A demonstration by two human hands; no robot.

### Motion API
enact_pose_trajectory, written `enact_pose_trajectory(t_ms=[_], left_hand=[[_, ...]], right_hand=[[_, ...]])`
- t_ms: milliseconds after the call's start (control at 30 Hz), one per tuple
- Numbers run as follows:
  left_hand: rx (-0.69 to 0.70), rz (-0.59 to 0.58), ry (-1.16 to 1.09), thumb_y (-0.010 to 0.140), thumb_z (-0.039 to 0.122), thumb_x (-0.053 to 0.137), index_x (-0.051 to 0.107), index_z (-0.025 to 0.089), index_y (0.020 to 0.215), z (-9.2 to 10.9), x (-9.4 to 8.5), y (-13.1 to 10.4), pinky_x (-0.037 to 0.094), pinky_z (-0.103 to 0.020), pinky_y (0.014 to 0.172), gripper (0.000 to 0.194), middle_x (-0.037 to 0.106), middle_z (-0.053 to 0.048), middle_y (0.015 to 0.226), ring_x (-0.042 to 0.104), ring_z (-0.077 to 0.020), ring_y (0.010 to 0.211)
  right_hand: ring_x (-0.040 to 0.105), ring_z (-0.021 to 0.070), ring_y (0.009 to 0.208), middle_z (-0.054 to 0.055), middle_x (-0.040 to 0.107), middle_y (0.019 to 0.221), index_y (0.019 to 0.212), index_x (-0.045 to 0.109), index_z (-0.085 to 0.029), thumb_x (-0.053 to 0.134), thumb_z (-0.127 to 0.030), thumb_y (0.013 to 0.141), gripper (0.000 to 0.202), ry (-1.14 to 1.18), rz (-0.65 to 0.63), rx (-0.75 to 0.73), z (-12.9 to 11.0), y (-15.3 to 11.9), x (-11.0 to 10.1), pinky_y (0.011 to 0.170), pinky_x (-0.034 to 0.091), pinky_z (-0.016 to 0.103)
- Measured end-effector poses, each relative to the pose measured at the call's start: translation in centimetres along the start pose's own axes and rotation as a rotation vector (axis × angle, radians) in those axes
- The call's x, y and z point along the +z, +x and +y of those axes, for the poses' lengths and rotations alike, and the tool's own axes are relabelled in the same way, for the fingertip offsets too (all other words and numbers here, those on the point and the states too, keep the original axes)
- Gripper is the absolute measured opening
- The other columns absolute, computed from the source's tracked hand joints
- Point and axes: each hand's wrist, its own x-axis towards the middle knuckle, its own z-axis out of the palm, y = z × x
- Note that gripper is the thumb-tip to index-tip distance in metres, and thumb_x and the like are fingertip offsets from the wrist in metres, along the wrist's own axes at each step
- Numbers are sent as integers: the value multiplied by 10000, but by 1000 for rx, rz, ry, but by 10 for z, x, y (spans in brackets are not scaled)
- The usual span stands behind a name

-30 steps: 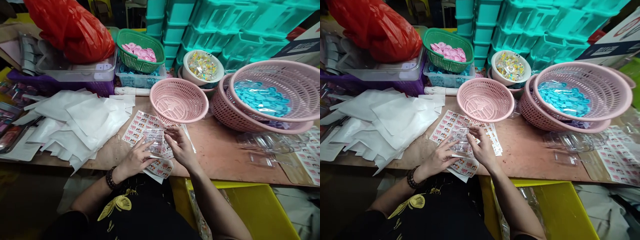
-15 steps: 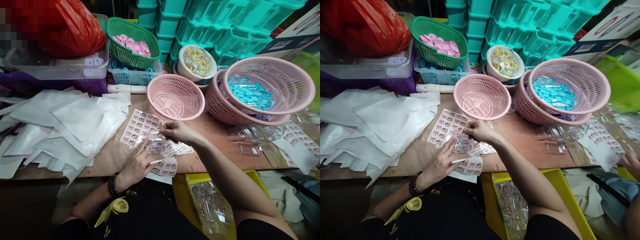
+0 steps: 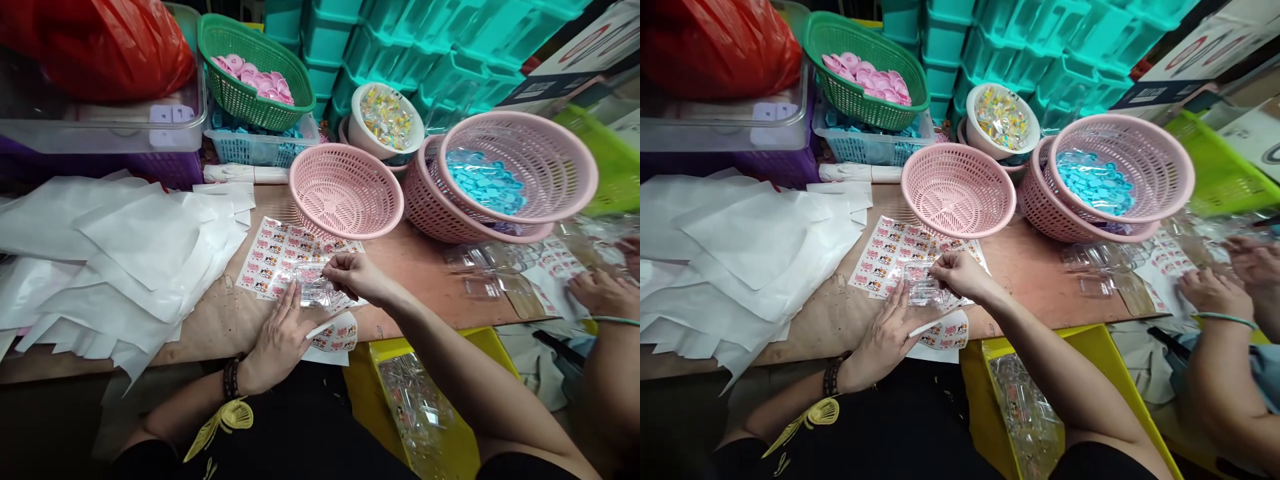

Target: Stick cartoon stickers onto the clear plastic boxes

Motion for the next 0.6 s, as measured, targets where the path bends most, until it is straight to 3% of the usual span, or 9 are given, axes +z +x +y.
enact_pose_trajectory(t_ms=[600], left_hand=[[-4, -37, 10, 852, 117, 709, 703, 178, 1032, 1, -3, 1, 387, -622, 1170, 190, 57, -130, 1709, 84, -415, 1547]], right_hand=[[351, 51, 346, -38, 548, 443, 619, 534, -197, 658, -337, 798, 259, -122, 37, -66, 7, 2, 1, 377, 240, 201]])
